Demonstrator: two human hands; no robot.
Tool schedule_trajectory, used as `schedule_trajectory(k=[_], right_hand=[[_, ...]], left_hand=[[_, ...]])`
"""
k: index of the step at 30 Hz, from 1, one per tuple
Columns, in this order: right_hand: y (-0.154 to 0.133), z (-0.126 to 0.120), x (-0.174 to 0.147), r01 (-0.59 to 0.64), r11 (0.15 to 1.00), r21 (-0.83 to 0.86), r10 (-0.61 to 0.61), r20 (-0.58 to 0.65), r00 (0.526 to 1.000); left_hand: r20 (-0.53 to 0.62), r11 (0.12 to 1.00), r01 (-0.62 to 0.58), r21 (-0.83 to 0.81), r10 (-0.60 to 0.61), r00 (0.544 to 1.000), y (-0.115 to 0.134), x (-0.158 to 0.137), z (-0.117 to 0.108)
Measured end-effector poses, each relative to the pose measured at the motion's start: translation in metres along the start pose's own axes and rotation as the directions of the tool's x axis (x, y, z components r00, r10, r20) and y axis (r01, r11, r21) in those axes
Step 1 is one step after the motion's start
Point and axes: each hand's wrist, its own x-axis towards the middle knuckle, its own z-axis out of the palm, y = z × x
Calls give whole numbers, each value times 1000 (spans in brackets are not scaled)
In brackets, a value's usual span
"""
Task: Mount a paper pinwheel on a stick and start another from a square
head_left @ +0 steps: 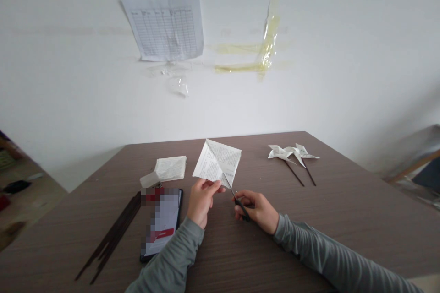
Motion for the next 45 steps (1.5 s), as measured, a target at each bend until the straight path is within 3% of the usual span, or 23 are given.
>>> schedule_trajectory(k=[31,45], right_hand=[[8,1,4,27,1000,-7,-27,-6,1000],[-2,3,0,1,1000,6,0,-28,1000]], left_hand=[[13,1000,15,1,-15,1000,-1,1,-1],[27,1000,17,18,-17,999,-3,1,-3]])
